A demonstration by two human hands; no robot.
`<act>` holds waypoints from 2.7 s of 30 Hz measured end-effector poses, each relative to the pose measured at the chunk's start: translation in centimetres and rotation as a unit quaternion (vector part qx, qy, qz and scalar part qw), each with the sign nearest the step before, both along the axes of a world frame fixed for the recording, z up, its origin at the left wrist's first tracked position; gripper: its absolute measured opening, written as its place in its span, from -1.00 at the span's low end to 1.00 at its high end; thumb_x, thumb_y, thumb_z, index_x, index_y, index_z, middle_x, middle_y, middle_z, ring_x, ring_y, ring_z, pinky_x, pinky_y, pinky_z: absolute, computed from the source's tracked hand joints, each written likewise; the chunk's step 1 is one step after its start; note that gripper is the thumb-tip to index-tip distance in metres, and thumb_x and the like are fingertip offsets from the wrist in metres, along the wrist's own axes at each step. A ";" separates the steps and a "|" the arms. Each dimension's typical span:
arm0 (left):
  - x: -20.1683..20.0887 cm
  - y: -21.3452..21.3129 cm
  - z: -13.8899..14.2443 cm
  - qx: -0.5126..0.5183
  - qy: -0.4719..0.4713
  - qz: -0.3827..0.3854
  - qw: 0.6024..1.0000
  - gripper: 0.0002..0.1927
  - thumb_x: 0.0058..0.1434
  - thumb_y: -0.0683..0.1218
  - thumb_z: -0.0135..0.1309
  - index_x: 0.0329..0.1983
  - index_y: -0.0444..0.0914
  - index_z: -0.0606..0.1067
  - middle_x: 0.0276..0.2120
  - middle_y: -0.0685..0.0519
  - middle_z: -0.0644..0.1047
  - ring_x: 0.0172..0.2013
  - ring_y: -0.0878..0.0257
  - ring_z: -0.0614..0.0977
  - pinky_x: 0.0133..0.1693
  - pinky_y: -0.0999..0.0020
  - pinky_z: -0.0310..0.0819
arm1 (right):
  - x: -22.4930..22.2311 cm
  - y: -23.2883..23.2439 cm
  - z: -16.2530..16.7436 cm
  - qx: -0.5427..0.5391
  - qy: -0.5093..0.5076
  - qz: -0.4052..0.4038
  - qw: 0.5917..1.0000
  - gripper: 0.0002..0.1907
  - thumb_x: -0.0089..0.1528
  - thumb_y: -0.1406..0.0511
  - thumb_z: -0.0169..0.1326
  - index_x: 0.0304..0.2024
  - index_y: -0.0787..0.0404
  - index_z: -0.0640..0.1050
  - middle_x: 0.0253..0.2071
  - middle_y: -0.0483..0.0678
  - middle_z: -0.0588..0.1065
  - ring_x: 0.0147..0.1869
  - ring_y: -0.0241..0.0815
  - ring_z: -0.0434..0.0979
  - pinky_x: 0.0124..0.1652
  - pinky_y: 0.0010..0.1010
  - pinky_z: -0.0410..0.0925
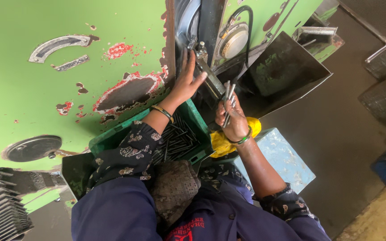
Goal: The person repeatedly picks up small metal rods from a green bin and grinds their ends against a rotating grinding wheel. After each grind, the rod is returned to the bin. The cycle continues throughout the clip.
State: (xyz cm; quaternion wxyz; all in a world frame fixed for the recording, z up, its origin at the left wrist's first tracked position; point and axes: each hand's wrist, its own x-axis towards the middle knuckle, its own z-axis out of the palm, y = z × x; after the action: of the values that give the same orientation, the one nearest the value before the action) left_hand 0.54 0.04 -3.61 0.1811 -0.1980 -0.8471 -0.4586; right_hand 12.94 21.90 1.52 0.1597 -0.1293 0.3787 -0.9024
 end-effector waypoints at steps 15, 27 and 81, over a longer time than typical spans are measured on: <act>-0.3 -0.7 0.2 -0.002 -0.083 -0.074 0.994 0.27 0.28 0.32 0.20 0.58 -0.18 -0.48 0.51 -0.37 -0.51 0.54 -0.28 -0.36 0.46 -0.18 -0.20 | -1.5 0.7 -2.1 -0.003 -0.080 -0.032 0.996 -0.49 0.44 0.10 -0.14 0.41 0.04 0.21 -0.26 -0.12 0.43 -0.46 -0.37 0.26 -0.53 -0.60 0.15; 0.6 0.0 0.9 -0.013 -0.060 -0.019 0.998 0.28 0.20 0.35 0.22 0.57 -0.26 -0.37 0.52 -0.39 -0.41 0.52 -0.31 -0.25 0.44 -0.14 -0.20 | -0.9 0.3 -0.5 0.030 -0.071 -0.016 0.997 -0.43 0.46 0.09 -0.17 0.49 0.04 0.15 -0.42 -0.12 0.36 -0.66 -0.41 0.11 -0.61 -0.61 0.09; -0.1 -0.5 0.3 -0.010 -0.045 -0.044 0.998 0.19 0.34 0.33 0.15 0.61 -0.19 -0.39 0.55 -0.40 -0.43 0.57 -0.29 -0.28 0.50 -0.13 -0.15 | -1.7 0.6 -2.0 0.007 -0.137 -0.055 0.989 -0.87 0.39 0.23 -0.01 -0.03 0.05 0.40 -0.23 -0.08 0.47 -0.57 -0.43 0.18 -0.57 -0.62 0.09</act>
State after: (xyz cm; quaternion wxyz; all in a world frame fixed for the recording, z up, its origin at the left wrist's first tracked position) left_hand 0.45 -0.41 -3.27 0.1210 -0.2160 -0.8496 -0.4657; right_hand 11.24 22.50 -0.52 0.1608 0.0181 0.3664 -0.9163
